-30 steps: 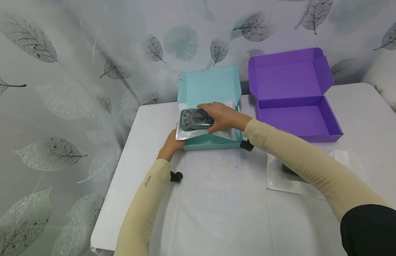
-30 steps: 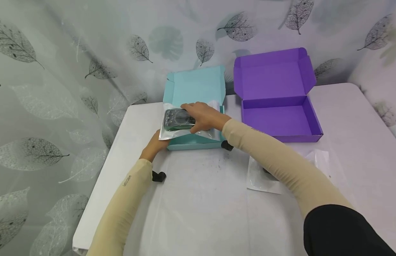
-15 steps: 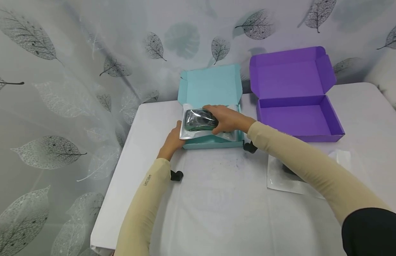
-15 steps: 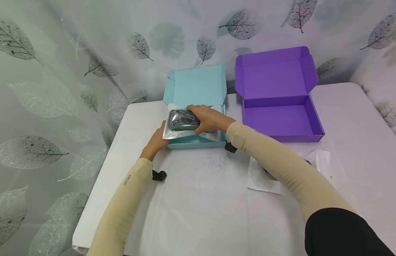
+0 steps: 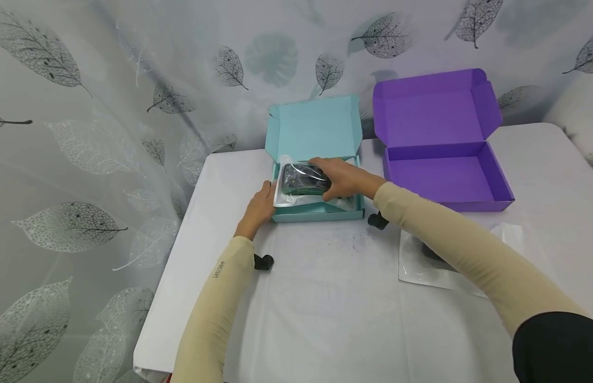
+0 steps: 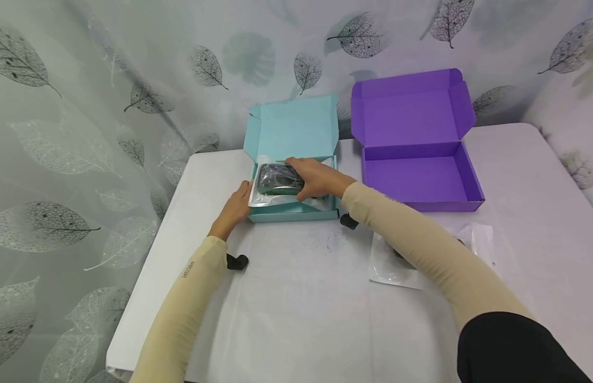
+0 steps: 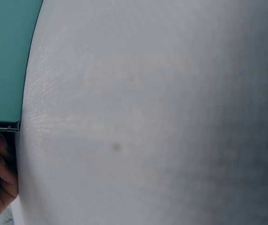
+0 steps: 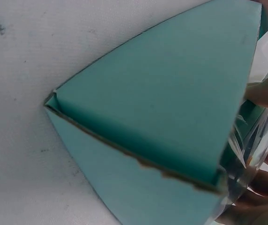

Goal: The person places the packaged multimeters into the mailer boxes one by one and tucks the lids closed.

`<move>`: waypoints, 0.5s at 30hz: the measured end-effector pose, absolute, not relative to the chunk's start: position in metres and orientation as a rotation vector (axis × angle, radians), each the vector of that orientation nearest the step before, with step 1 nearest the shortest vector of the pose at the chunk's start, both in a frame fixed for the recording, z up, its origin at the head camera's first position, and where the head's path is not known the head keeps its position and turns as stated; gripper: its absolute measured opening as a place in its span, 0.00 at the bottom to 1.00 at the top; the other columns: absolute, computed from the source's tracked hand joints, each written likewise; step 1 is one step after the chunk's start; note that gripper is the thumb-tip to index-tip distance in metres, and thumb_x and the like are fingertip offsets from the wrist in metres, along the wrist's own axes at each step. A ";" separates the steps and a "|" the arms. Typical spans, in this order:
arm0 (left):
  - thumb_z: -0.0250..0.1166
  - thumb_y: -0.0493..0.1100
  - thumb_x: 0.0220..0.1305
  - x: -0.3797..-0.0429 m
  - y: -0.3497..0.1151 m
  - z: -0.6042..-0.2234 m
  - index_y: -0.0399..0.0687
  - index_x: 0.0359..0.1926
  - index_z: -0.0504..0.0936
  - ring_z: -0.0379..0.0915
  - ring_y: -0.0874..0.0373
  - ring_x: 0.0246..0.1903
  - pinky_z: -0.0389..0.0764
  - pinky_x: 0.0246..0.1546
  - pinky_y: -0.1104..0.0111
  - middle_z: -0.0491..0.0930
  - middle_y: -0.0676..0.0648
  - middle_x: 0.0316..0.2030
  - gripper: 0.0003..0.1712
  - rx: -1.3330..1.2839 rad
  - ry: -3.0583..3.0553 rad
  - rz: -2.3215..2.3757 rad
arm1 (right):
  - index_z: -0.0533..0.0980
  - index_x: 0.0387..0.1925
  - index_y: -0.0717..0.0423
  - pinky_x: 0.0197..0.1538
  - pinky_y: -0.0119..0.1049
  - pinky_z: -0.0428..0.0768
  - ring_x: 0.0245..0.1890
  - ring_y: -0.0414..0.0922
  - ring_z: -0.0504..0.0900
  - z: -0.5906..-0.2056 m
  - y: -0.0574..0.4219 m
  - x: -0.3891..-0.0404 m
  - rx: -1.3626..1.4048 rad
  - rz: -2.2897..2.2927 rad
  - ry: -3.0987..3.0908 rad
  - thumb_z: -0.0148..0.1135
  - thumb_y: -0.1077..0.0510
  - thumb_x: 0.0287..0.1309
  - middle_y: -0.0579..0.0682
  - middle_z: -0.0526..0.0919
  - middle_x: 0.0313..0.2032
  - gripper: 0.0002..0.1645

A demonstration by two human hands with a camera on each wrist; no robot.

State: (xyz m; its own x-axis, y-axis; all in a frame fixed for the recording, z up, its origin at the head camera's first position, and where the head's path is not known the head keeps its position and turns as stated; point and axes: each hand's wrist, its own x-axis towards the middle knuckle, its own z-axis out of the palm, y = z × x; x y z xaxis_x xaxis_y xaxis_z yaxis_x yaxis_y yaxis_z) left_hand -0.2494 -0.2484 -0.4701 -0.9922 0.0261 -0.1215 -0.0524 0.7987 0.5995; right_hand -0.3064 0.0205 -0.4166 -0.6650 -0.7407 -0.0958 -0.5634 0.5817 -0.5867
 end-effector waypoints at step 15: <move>0.32 0.60 0.82 -0.256 -0.249 -0.466 0.42 0.73 0.65 0.68 0.38 0.66 0.68 0.66 0.45 0.71 0.37 0.69 0.36 -0.168 2.805 0.959 | 0.46 0.82 0.59 0.69 0.59 0.66 0.76 0.62 0.56 -0.427 0.012 -0.303 -1.024 -0.715 2.413 0.76 0.58 0.59 0.64 0.57 0.77 0.62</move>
